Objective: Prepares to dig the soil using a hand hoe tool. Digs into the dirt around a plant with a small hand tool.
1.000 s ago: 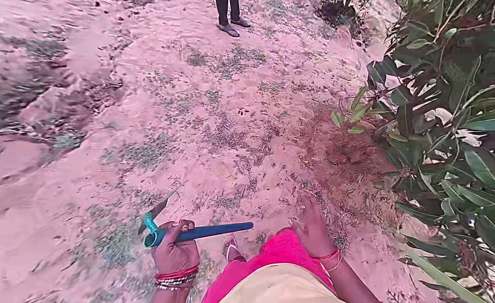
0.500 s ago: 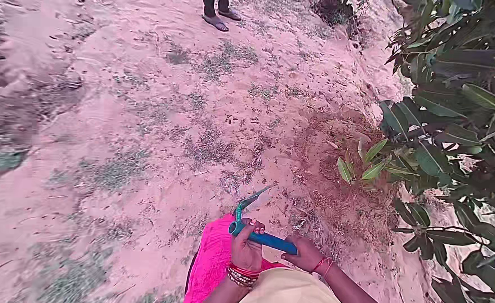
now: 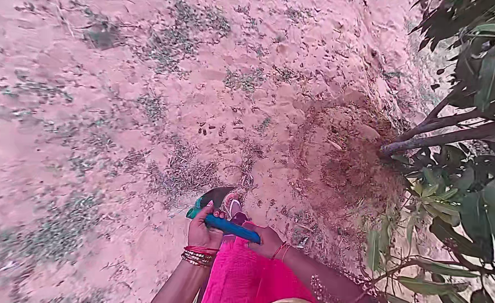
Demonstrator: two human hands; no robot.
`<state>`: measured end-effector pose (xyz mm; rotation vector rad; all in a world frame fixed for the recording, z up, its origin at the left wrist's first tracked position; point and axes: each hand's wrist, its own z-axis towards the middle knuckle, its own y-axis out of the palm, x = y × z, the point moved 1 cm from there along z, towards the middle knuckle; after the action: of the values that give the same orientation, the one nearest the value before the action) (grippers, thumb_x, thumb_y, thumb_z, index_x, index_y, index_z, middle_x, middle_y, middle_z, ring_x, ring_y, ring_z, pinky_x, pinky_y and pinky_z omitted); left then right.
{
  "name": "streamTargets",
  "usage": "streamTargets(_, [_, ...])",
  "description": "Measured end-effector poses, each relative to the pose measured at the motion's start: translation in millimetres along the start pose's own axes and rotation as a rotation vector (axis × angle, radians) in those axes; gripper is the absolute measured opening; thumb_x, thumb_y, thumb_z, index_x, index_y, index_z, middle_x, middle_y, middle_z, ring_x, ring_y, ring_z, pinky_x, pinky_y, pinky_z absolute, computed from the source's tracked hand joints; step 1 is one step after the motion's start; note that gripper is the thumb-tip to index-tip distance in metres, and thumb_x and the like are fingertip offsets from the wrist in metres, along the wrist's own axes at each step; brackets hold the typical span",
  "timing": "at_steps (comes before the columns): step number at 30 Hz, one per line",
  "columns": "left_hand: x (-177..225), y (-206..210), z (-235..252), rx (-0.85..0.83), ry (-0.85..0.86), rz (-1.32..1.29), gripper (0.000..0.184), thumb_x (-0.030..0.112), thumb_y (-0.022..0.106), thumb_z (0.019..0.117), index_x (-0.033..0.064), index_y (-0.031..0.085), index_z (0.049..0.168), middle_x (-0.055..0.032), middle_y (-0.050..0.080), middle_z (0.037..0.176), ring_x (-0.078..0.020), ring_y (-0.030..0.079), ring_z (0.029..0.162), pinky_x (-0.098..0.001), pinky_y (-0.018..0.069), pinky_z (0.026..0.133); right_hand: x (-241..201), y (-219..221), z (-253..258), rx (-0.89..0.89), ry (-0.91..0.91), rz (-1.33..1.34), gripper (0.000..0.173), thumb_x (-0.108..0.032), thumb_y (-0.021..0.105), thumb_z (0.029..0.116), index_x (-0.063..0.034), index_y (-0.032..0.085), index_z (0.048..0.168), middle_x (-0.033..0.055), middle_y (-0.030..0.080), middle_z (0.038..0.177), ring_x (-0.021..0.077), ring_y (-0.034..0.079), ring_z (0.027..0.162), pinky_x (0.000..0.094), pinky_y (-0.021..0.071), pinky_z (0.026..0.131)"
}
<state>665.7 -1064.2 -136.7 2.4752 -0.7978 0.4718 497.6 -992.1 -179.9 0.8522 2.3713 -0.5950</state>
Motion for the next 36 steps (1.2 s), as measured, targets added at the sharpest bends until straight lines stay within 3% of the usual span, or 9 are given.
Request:
streamTargets(4, [-34.1, 56.4, 53.8, -0.117, -0.094, 0.372, 0.013, 0.006, 0.043, 0.1060, 0.0068, 0.051, 0.116, -0.0034, 0.066, 0.088, -0.0095, 0.066, 0.078, -0.0247, 0.0558, 0.072, 48.5, -20.7, 30.3, 0.238, 0.102, 0.182, 0.035, -0.022, 0.064, 0.0982, 0.0077, 0.066, 0.115, 0.0225, 0.068, 0.091, 0.0326, 0.067, 0.084, 0.0522, 0.0527, 0.081])
streamTargets(6, [-55.4, 73.6, 73.0, -0.286, -0.092, 0.671, 0.051, 0.006, 0.052, 0.1005, -0.0014, 0.035, 0.148, -0.0154, 0.053, 0.137, -0.0176, 0.054, 0.119, -0.0335, 0.0454, 0.099, 80.1, -28.9, 38.6, 0.410, 0.144, 0.284, 0.028, -0.019, 0.064, 0.0954, 0.0077, 0.067, 0.106, 0.0161, 0.065, 0.080, 0.0241, 0.062, 0.073, 0.0450, 0.0511, 0.072])
streamTargets(8, [-85.9, 78.6, 90.6, -0.364, -0.043, 0.840, 0.068, 0.010, 0.059, 0.0951, -0.0053, 0.028, 0.154, -0.0235, 0.045, 0.151, -0.0254, 0.049, 0.134, -0.0395, 0.0428, 0.107, 118.7, -39.1, 42.7, 0.566, 0.198, 0.378, 0.024, -0.013, 0.065, 0.0954, 0.0103, 0.067, 0.103, 0.0142, 0.063, 0.076, 0.0190, 0.058, 0.068, 0.0402, 0.0498, 0.069])
streamTargets(11, [-151.2, 60.3, 108.4, -0.314, -0.067, 0.843, 0.058, 0.007, 0.053, 0.0976, -0.0077, 0.033, 0.150, -0.0240, 0.051, 0.141, -0.0227, 0.057, 0.120, -0.0354, 0.0485, 0.097, 206.7, -62.0, 54.4, 0.767, 0.353, 0.354, 0.028, -0.016, 0.064, 0.0975, 0.0115, 0.067, 0.103, 0.0159, 0.063, 0.075, 0.0223, 0.059, 0.067, 0.0428, 0.0513, 0.070])
streamTargets(19, [-391.1, -59.0, 135.3, -0.147, -0.163, 1.048, 0.043, -0.003, 0.051, 0.0975, -0.0205, 0.044, 0.136, -0.0328, 0.061, 0.125, -0.0272, 0.064, 0.110, -0.0370, 0.0508, 0.098, 443.0, -187.8, 94.8, 0.929, 0.830, 0.279, 0.039, -0.020, 0.058, 0.1061, 0.0139, 0.062, 0.125, 0.0340, 0.067, 0.112, 0.0446, 0.065, 0.108, 0.0574, 0.0463, 0.099])
streamTargets(22, [-446.2, -59.6, 151.8, -0.307, -0.198, 1.211, 0.041, 0.000, 0.052, 0.0955, -0.0179, 0.050, 0.133, -0.0281, 0.066, 0.117, -0.0248, 0.067, 0.100, -0.0374, 0.0536, 0.092, 500.4, -220.5, 113.6, 1.084, 0.756, 0.305, 0.041, -0.023, 0.054, 0.1083, 0.0124, 0.060, 0.127, 0.0268, 0.067, 0.098, 0.0341, 0.064, 0.087, 0.0502, 0.0504, 0.086])
streamTargets(26, [-462.5, -73.5, 172.0, -0.313, -0.321, 1.347, 0.043, 0.000, 0.053, 0.0954, -0.0145, 0.050, 0.136, -0.0268, 0.064, 0.120, -0.0248, 0.068, 0.098, -0.0382, 0.0546, 0.089, 559.5, -208.3, 169.2, 1.316, 0.714, 0.519, 0.036, -0.023, 0.046, 0.1115, 0.0102, 0.057, 0.120, 0.0102, 0.056, 0.080, 0.0164, 0.055, 0.069, 0.0345, 0.0497, 0.072])
streamTargets(30, [-452.2, -91.1, 178.1, -0.232, -0.373, 1.493, 0.044, 0.003, 0.054, 0.0973, -0.0140, 0.049, 0.138, -0.0277, 0.065, 0.119, -0.0292, 0.068, 0.098, -0.0431, 0.0544, 0.090, 610.8, -159.1, 230.6, 1.137, 1.049, 0.766, 0.055, -0.035, 0.042, 0.1127, 0.0088, 0.048, 0.144, 0.0316, 0.061, 0.130, 0.0368, 0.063, 0.118, 0.0475, 0.0479, 0.104])
streamTargets(36, [-453.8, -87.7, 182.1, -0.240, -0.452, 1.538, 0.044, 0.001, 0.054, 0.0972, -0.0135, 0.049, 0.138, -0.0284, 0.063, 0.121, -0.0285, 0.068, 0.094, -0.0424, 0.0551, 0.086, 631.7, -162.0, 233.2, 0.968, 1.114, 0.882, 0.047, -0.036, 0.042, 0.1126, 0.0043, 0.054, 0.133, 0.0199, 0.061, 0.102, 0.0254, 0.063, 0.081, 0.0411, 0.0546, 0.077])
